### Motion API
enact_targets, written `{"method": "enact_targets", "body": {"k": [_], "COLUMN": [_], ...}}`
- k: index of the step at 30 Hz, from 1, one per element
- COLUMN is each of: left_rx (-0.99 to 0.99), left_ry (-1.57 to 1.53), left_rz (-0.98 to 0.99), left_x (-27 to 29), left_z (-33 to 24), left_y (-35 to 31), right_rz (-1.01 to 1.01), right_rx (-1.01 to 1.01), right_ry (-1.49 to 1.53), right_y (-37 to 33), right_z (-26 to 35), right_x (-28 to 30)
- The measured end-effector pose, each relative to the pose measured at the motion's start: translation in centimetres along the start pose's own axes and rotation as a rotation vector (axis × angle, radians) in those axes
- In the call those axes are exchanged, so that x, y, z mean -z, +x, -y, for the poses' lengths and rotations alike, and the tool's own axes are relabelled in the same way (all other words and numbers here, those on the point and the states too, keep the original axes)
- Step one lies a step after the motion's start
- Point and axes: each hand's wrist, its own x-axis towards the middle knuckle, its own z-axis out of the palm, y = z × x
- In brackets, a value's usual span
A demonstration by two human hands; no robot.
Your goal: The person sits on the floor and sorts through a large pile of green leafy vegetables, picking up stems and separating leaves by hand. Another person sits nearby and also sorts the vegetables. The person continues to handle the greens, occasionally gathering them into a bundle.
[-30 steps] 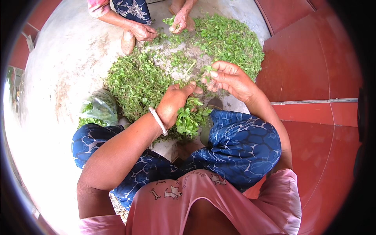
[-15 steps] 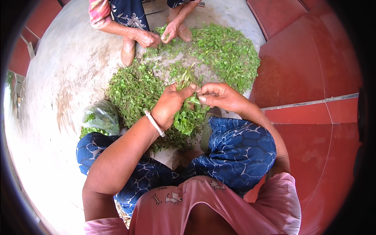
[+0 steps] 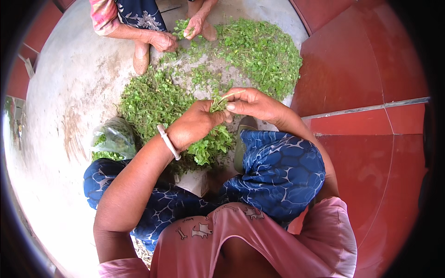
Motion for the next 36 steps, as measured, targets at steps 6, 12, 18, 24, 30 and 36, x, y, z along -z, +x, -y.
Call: {"method": "enact_targets", "body": {"k": [6, 12, 18, 24, 30, 36], "left_rx": [-0.144, -0.146, -0.327, -0.28, -0.173, -0.193], "left_ry": [0.393, 0.082, 0.172, 0.51, 0.308, 0.216], "left_rz": [-0.185, -0.504, -0.577, -0.656, -0.59, -0.479], "left_x": [0.2, 2.1, 3.1, 3.9, 3.3, 2.7], "left_z": [-0.3, -0.7, -2.0, -1.0, -0.6, -0.5], "left_y": [-0.1, 0.9, -0.4, -0.7, -0.5, 0.6], "right_rz": [-0.093, 0.02, 0.021, -0.442, -0.332, -0.133], "right_rx": [0.022, 0.027, -0.195, -0.238, -0.21, 0.277], "right_ry": [-0.103, -0.01, -0.848, -1.258, -1.433, -1.496], "right_y": [0.6, 0.6, 1.5, 0.2, 2.0, -2.2], "right_z": [0.7, 1.1, -9.9, -18.4, -19.4, -19.5], "right_x": [-0.6, -0.4, 2.0, 4.8, 2.3, 0.6]}}
